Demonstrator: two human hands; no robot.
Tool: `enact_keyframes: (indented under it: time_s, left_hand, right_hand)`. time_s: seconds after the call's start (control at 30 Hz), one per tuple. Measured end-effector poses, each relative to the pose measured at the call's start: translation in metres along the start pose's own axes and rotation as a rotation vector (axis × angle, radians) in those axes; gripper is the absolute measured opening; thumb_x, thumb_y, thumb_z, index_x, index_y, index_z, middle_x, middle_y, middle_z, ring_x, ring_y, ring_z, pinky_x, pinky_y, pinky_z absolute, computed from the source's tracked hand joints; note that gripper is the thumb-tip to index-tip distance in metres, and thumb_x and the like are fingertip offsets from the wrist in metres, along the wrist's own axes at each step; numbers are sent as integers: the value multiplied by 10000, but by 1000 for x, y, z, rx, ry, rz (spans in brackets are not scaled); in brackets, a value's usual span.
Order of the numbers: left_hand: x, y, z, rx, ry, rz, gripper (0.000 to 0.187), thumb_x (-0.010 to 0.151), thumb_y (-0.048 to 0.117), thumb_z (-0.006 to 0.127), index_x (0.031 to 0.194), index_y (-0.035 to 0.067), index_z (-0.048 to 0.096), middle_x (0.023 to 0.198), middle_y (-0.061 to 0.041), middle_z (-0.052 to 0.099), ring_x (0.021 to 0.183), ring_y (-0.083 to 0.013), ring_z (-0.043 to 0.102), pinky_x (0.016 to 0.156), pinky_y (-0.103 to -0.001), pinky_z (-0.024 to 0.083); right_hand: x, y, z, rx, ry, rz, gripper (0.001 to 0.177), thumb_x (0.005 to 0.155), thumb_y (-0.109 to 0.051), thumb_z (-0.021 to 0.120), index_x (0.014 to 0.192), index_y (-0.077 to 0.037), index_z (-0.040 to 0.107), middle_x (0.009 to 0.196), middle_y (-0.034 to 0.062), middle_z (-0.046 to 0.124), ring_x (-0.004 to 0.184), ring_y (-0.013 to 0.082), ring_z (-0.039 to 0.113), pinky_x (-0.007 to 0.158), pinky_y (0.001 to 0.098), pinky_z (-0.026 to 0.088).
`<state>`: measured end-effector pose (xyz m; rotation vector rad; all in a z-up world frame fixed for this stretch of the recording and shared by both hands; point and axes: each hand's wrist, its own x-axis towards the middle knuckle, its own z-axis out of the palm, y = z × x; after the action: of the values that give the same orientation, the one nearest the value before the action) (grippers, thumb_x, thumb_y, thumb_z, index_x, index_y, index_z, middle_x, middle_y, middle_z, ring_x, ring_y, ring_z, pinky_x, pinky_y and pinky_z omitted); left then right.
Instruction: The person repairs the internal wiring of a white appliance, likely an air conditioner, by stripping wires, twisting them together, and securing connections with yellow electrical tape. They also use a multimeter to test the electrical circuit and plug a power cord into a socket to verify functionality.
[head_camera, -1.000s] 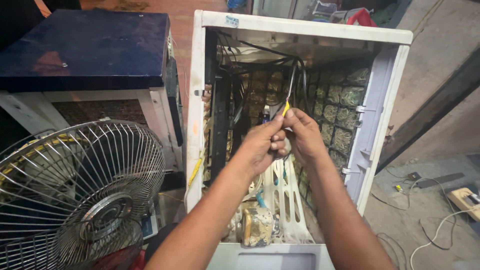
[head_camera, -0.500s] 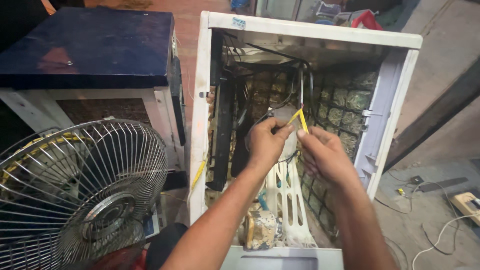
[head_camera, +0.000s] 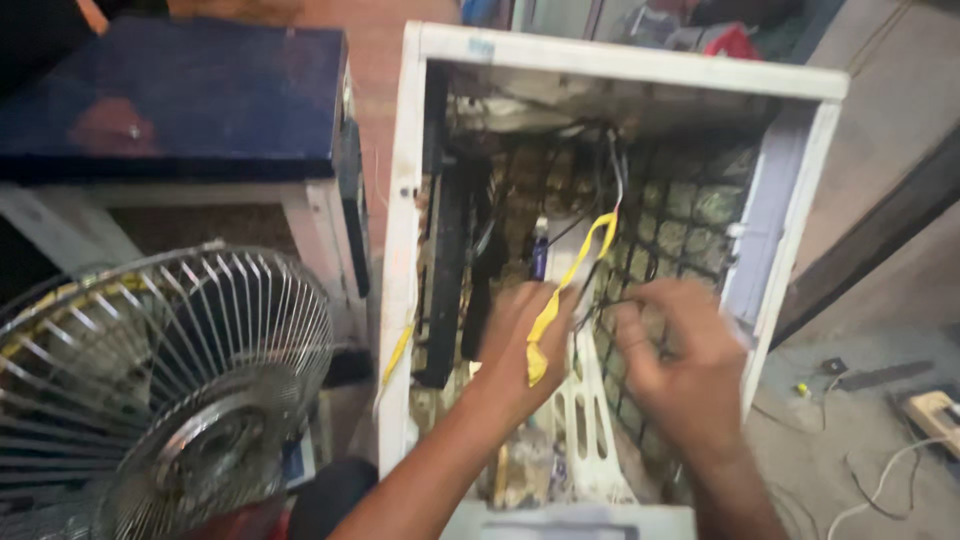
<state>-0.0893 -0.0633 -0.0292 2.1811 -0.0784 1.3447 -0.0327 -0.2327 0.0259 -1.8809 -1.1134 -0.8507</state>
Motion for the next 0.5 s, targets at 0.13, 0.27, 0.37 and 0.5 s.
enact_keyframes:
  time_s: [0.13, 0.27, 0.37, 0.5]
  left_hand:
    - [-11, -18, -66, 729, 221, -45, 652, 782, 224, 704, 1375, 25, 520, 1283, -229, 635, 1190, -416, 596, 973, -529, 440]
    - [-14, -43, -90, 518, 249, -235, 941, 726, 161, 799, 1491, -62, 299, 1357, -367, 515, 1237, -531, 516, 1037, -556, 398]
    - [-18, -52, -88, 282, 173, -393, 857, 727, -14, 670, 1516, 5, 338, 1354, -319, 567, 1227, -495, 563, 1068, -513, 436]
    - [-25, -52, -94, 252, 143, -456, 849, 728, -33, 649, 1516, 9, 338, 1331, -328, 586, 1193, -504, 589, 1041, -515, 452]
  right_hand:
    - [17, 95, -14, -327, 247, 200, 590, 847, -142, 825, 1365, 26, 599, 1239, 240, 658, 1175, 365, 613, 998, 458, 477]
    - [-4, 165, -4, 45, 173, 499, 601, 870, -155, 788, 1408, -5, 567, 1209, 181, 687, 1110, 268, 658, 947, 388, 497]
    - [-20, 191, 2, 26, 183, 540, 497, 932, -119, 720, 1407, -24, 607, 1164, 162, 719, 1062, 246, 693, 922, 367, 521]
    - [-25, 195, 5, 27, 190, 551, 412, 968, -70, 684, 1373, -13, 632, 1119, 168, 726, 988, 223, 690, 868, 354, 533]
